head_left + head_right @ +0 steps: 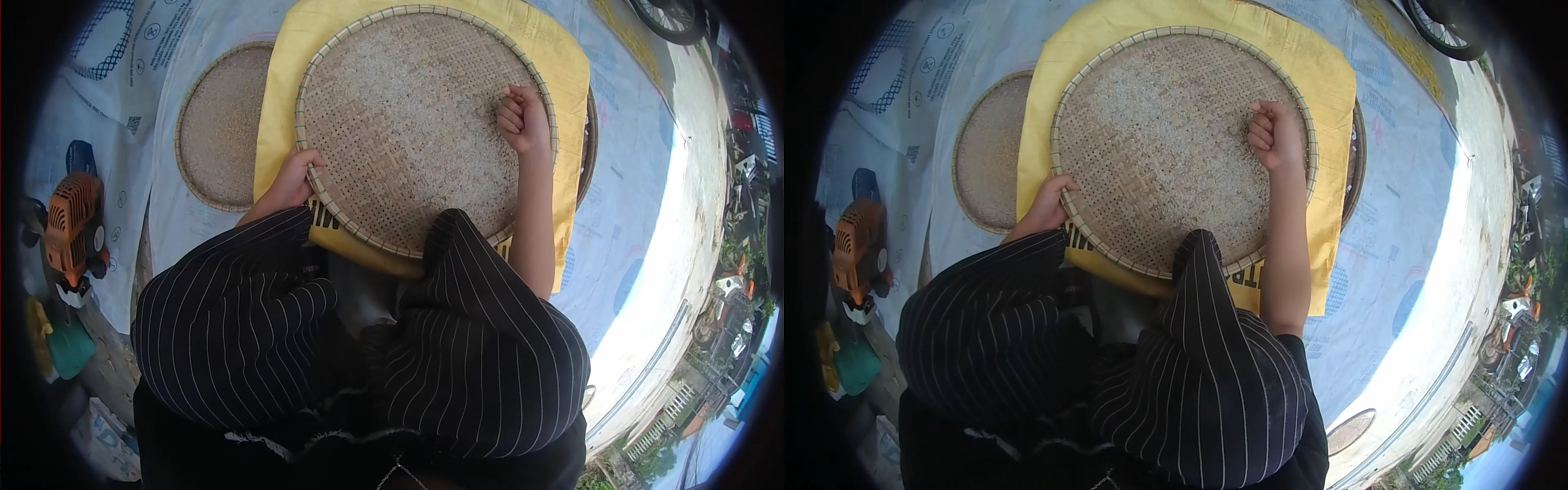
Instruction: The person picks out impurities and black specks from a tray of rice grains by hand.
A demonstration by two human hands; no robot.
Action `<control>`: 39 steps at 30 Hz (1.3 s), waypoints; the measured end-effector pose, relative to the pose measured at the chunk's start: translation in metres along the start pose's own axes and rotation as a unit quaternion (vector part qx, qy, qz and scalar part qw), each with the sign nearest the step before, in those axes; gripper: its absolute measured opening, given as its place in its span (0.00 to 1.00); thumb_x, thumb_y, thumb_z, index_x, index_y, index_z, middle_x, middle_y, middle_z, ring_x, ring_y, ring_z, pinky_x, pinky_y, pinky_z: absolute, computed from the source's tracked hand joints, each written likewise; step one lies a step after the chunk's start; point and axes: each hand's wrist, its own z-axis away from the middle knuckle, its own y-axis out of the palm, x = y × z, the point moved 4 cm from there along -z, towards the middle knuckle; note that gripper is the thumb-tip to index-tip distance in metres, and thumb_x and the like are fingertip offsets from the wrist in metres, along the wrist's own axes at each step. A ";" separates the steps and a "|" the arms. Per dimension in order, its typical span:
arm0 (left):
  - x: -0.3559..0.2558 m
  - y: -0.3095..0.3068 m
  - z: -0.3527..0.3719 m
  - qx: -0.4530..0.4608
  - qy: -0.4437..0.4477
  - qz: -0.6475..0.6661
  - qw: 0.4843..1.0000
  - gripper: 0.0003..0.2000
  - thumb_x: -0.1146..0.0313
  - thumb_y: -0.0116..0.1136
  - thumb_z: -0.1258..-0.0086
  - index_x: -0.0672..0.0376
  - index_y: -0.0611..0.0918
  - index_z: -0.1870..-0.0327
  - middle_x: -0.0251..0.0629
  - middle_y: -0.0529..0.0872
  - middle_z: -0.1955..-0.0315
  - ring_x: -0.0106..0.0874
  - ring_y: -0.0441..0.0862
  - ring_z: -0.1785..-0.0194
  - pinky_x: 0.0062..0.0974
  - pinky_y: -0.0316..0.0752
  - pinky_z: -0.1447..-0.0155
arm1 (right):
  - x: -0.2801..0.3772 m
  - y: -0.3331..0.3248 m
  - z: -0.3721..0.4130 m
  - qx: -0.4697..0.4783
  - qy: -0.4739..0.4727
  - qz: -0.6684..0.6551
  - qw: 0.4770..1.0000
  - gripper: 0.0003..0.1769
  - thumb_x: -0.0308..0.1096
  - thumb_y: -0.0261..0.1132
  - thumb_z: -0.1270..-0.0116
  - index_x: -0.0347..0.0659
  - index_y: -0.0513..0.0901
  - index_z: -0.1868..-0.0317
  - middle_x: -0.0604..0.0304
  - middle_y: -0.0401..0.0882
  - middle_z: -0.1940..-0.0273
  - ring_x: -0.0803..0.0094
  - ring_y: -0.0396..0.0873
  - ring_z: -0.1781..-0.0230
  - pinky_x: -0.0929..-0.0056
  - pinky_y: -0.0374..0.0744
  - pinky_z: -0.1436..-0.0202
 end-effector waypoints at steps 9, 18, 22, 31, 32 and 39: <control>-0.001 0.001 0.000 -0.002 -0.002 -0.007 1.000 0.26 0.80 0.44 0.47 0.70 0.64 0.42 0.47 0.75 0.52 0.38 0.77 0.51 0.37 0.75 0.45 | 0.000 0.020 0.003 -0.322 -0.204 0.751 0.539 0.11 0.40 0.70 0.48 0.41 0.84 0.71 0.51 0.77 0.81 0.61 0.76 0.80 0.64 0.73 0.71; -0.001 0.002 0.000 -0.002 0.006 -0.009 1.000 0.25 0.80 0.45 0.47 0.70 0.66 0.43 0.46 0.76 0.53 0.38 0.77 0.51 0.37 0.75 0.45 | 0.003 0.003 -0.010 -0.309 -0.180 0.722 0.593 0.13 0.38 0.69 0.48 0.36 0.85 0.70 0.52 0.81 0.77 0.66 0.77 0.79 0.69 0.74 0.72; -0.001 0.000 0.001 0.001 -0.006 -0.005 1.000 0.25 0.80 0.45 0.48 0.70 0.66 0.43 0.47 0.77 0.53 0.38 0.78 0.51 0.37 0.75 0.45 | 0.008 0.001 0.008 -0.101 -0.111 0.301 0.942 0.10 0.35 0.64 0.44 0.36 0.77 0.71 0.67 0.68 0.81 0.78 0.61 0.86 0.81 0.61 0.81; 0.000 0.002 0.001 0.015 0.011 -0.005 1.000 0.24 0.81 0.46 0.48 0.70 0.69 0.46 0.45 0.78 0.54 0.36 0.78 0.51 0.35 0.75 0.45 | 0.019 0.011 0.010 -0.011 -0.125 0.075 0.989 0.08 0.33 0.56 0.40 0.36 0.72 0.71 0.69 0.58 0.83 0.81 0.54 0.86 0.82 0.55 0.84; 0.000 0.003 0.002 0.005 0.012 -0.004 1.000 0.24 0.81 0.46 0.48 0.69 0.69 0.46 0.45 0.78 0.54 0.36 0.78 0.51 0.34 0.75 0.45 | 0.021 0.002 0.006 -0.094 -0.126 0.201 0.967 0.09 0.34 0.59 0.42 0.34 0.75 0.70 0.69 0.61 0.83 0.80 0.57 0.86 0.82 0.56 0.84; 0.001 -0.002 -0.001 0.005 -0.001 0.006 1.000 0.25 0.82 0.46 0.49 0.69 0.68 0.45 0.44 0.78 0.54 0.36 0.78 0.52 0.33 0.75 0.45 | 0.017 0.005 -0.002 -0.254 -0.218 0.770 0.543 0.11 0.39 0.69 0.47 0.40 0.84 0.69 0.62 0.72 0.83 0.71 0.70 0.82 0.70 0.68 0.76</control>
